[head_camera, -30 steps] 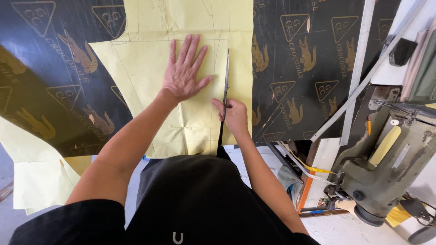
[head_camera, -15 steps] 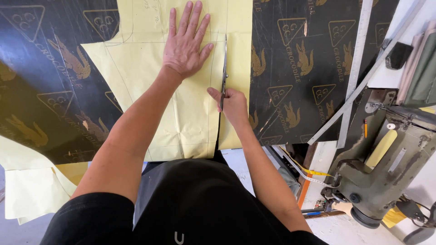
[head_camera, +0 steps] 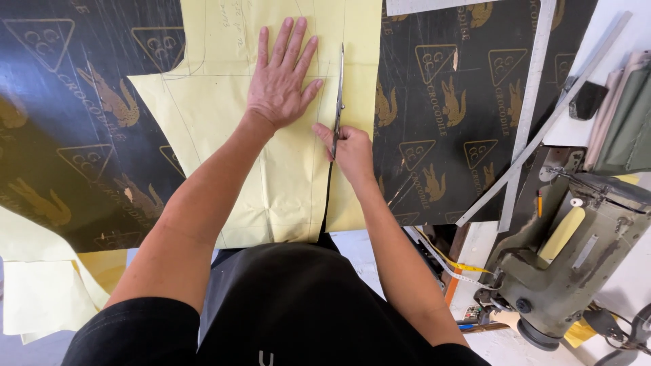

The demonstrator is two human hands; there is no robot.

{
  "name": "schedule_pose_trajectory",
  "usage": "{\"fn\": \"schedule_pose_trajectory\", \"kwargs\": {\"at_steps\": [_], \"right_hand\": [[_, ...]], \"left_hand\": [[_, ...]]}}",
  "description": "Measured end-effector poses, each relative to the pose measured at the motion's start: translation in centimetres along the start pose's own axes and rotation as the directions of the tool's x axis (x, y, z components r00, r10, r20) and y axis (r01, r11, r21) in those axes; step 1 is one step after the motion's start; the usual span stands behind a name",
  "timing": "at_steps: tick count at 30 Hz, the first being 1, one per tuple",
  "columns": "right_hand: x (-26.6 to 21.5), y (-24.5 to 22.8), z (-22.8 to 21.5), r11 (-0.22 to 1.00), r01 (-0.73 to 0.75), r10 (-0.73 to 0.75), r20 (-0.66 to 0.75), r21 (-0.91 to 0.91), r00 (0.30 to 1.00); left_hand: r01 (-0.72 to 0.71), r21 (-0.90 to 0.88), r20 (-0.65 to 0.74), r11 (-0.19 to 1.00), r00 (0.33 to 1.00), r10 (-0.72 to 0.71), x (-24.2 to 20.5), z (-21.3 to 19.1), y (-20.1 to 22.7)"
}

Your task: The person uses shears to cut a large sheet of yellow pattern paper along drawn lines on a workbench. After cutting, they fold the pattern piece, write on it with a pencil, and then handle several folded pieces of green and beige fabric.

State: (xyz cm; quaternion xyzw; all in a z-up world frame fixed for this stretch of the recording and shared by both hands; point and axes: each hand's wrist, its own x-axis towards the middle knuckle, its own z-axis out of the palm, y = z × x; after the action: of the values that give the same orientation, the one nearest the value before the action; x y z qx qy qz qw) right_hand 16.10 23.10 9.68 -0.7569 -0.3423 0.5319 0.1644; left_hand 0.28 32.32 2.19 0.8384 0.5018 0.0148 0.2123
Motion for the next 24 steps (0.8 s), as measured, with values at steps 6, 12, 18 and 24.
{"fn": "schedule_pose_trajectory", "kwargs": {"at_steps": [6, 12, 18, 24], "right_hand": [[0.9, 0.8, 0.1, 0.991, 0.095, -0.095, -0.005, 0.092, 0.995], [2.0, -2.6, -0.7, 1.0, 0.011, -0.011, 0.006, -0.009, 1.0], [2.8, -1.3, -0.7, 0.991, 0.122, -0.122, 0.0, 0.06, 0.992], [3.9, -3.0, -1.2, 0.998, 0.06, -0.06, 0.001, -0.015, 0.998]], "left_hand": [[-0.016, -0.025, -0.016, 1.0, 1.0, 0.016, -0.2, 0.0, -0.1], [-0.031, -0.034, -0.043, 0.999, 0.999, 0.029, 0.0, 0.1, -0.2], [-0.042, 0.053, -0.116, 0.998, 0.992, 0.048, 0.9, 1.8, -1.1], [-0.027, 0.352, -0.297, 0.936, 0.945, 0.139, 6.2, 0.7, -2.8]]}}
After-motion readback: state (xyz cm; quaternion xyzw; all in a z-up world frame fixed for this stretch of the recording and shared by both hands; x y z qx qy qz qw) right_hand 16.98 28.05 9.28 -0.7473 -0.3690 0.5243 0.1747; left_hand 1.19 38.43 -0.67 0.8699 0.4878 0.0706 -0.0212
